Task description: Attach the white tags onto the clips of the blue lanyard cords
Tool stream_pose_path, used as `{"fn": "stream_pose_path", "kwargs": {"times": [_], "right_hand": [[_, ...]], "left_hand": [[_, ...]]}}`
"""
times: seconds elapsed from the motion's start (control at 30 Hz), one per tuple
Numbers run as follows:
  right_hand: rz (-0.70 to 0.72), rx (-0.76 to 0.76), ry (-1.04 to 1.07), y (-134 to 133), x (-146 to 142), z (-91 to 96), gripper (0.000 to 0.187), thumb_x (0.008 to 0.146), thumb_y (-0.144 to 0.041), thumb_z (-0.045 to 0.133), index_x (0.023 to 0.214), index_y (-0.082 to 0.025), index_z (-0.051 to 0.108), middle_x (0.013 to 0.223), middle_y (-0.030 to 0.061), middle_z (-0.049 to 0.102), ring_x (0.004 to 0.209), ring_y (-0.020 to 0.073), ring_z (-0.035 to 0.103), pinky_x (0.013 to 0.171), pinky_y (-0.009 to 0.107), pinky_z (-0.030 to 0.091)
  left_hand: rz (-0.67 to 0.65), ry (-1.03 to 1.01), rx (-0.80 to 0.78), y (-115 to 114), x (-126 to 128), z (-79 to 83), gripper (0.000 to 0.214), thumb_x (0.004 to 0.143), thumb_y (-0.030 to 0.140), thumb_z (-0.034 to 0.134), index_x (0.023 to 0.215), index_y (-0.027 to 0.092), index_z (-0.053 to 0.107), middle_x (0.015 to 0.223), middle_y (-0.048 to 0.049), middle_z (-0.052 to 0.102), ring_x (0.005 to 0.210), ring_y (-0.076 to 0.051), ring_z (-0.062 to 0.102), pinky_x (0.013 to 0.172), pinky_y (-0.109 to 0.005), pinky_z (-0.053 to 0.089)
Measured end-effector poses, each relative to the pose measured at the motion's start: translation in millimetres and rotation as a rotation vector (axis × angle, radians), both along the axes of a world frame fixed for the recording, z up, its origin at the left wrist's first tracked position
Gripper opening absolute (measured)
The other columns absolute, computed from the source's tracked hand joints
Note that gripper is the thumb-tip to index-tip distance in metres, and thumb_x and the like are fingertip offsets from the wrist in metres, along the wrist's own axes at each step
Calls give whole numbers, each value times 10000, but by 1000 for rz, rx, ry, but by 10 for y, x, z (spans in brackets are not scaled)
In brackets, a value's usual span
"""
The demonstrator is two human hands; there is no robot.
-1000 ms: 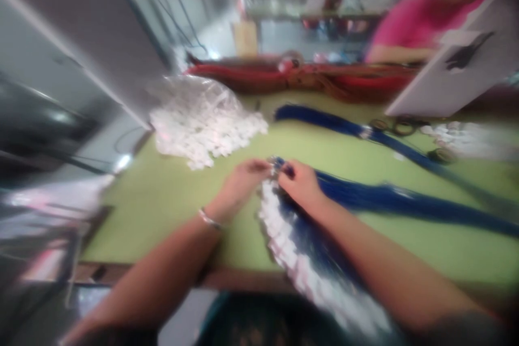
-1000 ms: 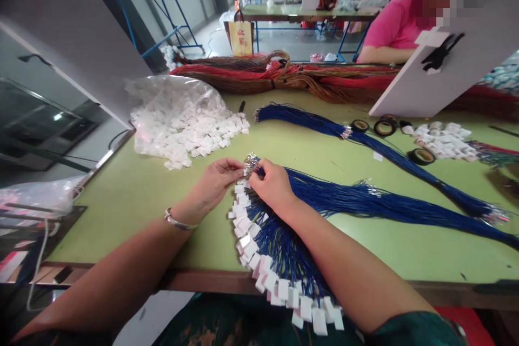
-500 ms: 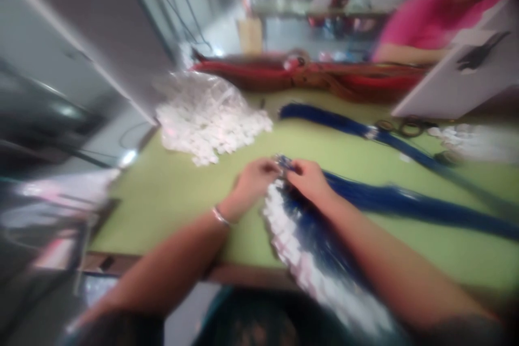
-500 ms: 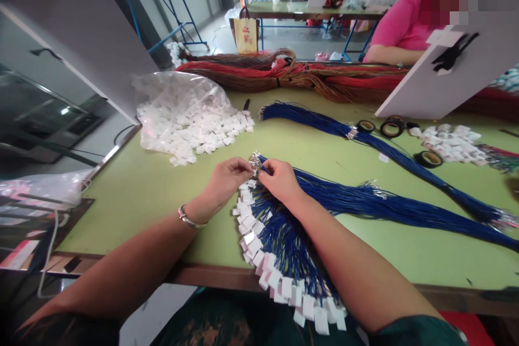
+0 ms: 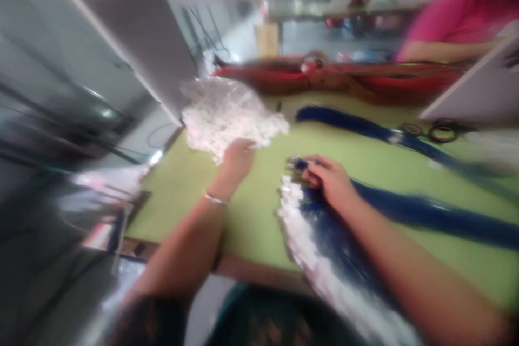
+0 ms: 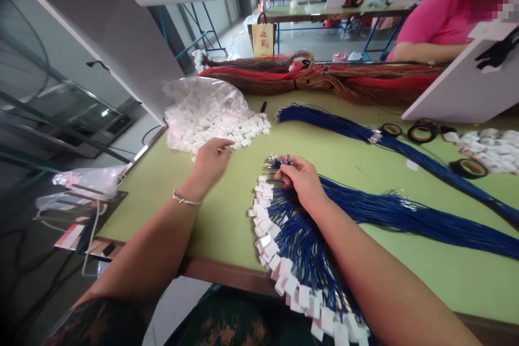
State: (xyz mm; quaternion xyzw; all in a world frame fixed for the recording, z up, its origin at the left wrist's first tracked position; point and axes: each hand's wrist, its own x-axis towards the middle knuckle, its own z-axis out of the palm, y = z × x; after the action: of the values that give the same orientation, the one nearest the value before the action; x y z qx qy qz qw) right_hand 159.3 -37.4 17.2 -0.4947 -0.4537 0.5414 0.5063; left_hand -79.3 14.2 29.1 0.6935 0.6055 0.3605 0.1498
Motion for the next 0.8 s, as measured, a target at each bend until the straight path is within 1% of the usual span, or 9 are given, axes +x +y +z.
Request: {"fn": "stream_pose_path", "kwargs": {"times": [0.03, 0.07, 0.17, 0.33, 0.43, 0.53, 0.63, 0.7, 0.8], "right_hand": [[4, 3, -4, -2, -4, 0, 251, 712, -361, 646, 867, -163, 648, 607, -1, 649, 445, 76, 423, 446, 221, 357], [7, 5, -15, -7, -10, 8, 224, 713, -362, 645, 824, -168, 628, 598, -3, 645, 435, 71, 409, 438, 219, 339], [29, 1, -59, -33, -30, 58, 199, 698, -363, 653, 703, -176, 584, 579, -7, 626, 437, 67, 399, 442, 221, 319], [12, -11, -174, -75, -66, 125, 166, 640, -321, 664, 633, -180, 577, 494, -58, 495, 452, 72, 362, 448, 225, 273], [24, 9, -236, -91, -77, 162, 163, 638, -323, 655, 611, -179, 582, 520, -51, 507, 492, 83, 392, 489, 231, 302], [67, 0, -269, -101, -76, 197, 206, 669, -345, 630, 565, -179, 565, 519, -42, 514, 500, 88, 407, 525, 241, 333], [76, -12, -293, -97, -71, 201, 193, 678, -351, 631, 611, -175, 593, 539, -41, 535, 514, 92, 429, 553, 244, 354], [78, -1, -329, -89, -66, 186, 175, 672, -340, 639, 638, -172, 602, 569, -37, 556, 548, 100, 460, 579, 245, 367], [85, 25, -374, -78, -59, 151, 167, 677, -330, 633, 636, -173, 593, 603, -30, 574, 590, 110, 489, 608, 247, 377]], "left_hand": [[83, 94, 17, 102, -77, -60, 260, 838, 202, 531, 1015, 162, 718, 1027, -128, 678, 991, -249, 605, 943, -409, 442], [84, 169, 18, 187, -135, -114, 254, 829, 204, 543, 1005, 157, 720, 1005, -127, 674, 994, -255, 599, 944, -403, 440], [-19, 357, 14, 295, -176, -196, 231, 821, 204, 555, 975, 160, 721, 979, -120, 661, 1018, -265, 576, 938, -390, 440], [-112, 498, -28, 153, -3, -138, 241, 863, 183, 494, 982, 147, 701, 1023, -139, 652, 1014, -272, 572, 923, -408, 447], [-137, 565, -43, 85, 83, -114, 253, 889, 183, 456, 962, 158, 698, 998, -143, 646, 1010, -283, 574, 912, -417, 448], [-162, 615, 6, 70, 136, -110, 253, 899, 192, 454, 912, 128, 699, 1016, -165, 633, 1028, -289, 566, 921, -393, 443], [-171, 678, -19, 56, 185, -106, 268, 911, 232, 461, 900, 104, 696, 992, -173, 635, 980, -297, 581, 881, -393, 458], [-167, 712, -52, 29, 221, -99, 288, 922, 250, 446, 943, 107, 696, 960, -161, 636, 931, -294, 594, 831, -394, 471], [-175, 718, -68, -30, 271, -84, 319, 929, 220, 417, 1088, 128, 677, 986, -151, 625, 917, -281, 606, 788, -381, 482]]}}
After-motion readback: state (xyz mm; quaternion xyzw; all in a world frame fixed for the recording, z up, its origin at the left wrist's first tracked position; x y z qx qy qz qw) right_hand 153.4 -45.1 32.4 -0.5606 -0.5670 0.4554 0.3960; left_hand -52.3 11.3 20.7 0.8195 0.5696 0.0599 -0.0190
